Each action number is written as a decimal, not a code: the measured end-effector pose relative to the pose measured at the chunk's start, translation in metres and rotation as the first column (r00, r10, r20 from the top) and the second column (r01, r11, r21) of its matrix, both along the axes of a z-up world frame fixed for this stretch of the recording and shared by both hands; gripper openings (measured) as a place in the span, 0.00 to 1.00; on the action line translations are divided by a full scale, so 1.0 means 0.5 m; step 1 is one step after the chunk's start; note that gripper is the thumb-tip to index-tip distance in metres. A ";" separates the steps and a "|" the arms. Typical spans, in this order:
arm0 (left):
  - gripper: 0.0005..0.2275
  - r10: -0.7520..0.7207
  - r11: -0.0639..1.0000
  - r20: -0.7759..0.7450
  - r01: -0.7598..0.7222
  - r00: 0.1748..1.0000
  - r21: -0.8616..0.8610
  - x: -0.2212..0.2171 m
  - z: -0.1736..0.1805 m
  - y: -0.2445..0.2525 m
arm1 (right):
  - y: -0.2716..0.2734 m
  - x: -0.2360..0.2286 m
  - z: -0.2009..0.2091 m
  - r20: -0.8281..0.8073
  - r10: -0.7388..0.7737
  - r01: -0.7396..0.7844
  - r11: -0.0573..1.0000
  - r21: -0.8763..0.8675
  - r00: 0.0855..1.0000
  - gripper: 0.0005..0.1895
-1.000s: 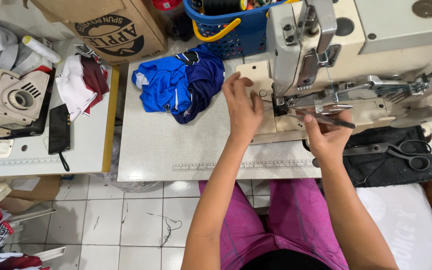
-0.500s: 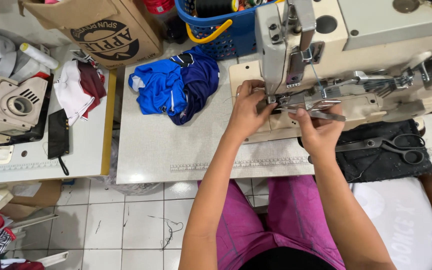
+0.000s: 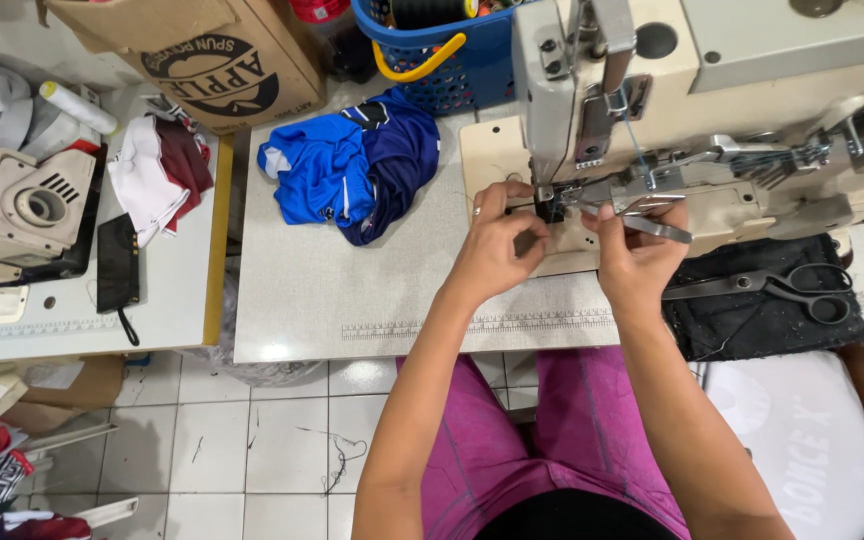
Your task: The person threads a sewing machine by hand, guiding the thread through the needle area and tension components. They use a small metal tool to assist in pulling the thread through the needle eye and make adjustments to the thread path.
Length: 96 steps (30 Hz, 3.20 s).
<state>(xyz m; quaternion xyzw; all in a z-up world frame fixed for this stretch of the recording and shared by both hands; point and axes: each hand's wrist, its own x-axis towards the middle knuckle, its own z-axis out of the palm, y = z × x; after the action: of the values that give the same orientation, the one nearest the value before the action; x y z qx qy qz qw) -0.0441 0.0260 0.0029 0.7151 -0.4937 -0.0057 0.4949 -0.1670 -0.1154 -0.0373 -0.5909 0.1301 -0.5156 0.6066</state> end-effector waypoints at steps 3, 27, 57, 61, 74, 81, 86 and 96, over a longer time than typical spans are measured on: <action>0.06 -0.005 1.000 0.065 0.005 0.998 -0.001 0.008 -0.024 0.000 | 0.004 0.007 0.002 0.010 -0.049 0.050 0.999 -0.018 0.999 0.13; 0.06 -0.055 0.998 0.056 0.054 0.997 0.030 0.016 -0.053 0.003 | 0.027 0.013 0.031 -0.033 -0.090 0.086 0.991 -0.104 0.995 0.13; 0.06 -0.257 0.966 0.181 0.253 0.949 0.043 -0.020 -0.009 0.084 | 0.025 -0.109 0.075 -0.322 -0.329 0.025 0.734 -0.678 0.888 0.09; 0.17 -0.106 0.975 0.468 -0.001 0.877 0.224 0.006 0.034 0.114 | 0.025 -0.122 0.076 -0.380 -0.279 -0.021 0.783 -0.622 0.882 0.09; 0.06 0.208 0.959 0.804 -0.279 0.558 -0.054 -0.008 -0.080 0.046 | 0.026 -0.137 0.064 -0.453 -0.164 -0.056 0.900 -0.433 0.877 0.08; 0.03 0.124 0.990 0.810 -0.014 0.573 -0.142 -0.068 0.017 -0.006 | 0.027 -0.171 0.113 -0.452 -0.072 -0.086 0.944 -0.319 0.889 0.08; 0.04 0.021 0.993 0.781 0.077 0.624 -0.088 -0.088 0.084 0.040 | 0.008 -0.210 0.135 -0.523 0.008 -0.064 0.994 -0.089 0.853 0.10; 0.09 -0.052 0.943 0.048 0.064 0.998 -0.326 -0.185 0.061 0.067 | 0.004 -0.224 0.120 -0.350 0.014 -0.026 0.999 -0.028 0.937 0.12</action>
<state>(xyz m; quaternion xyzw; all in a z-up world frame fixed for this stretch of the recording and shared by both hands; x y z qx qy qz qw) -0.1365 0.0593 0.0332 0.6081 -0.5181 0.0756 0.5967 -0.2791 -0.1134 0.0225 -0.6841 0.2214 -0.3984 0.5694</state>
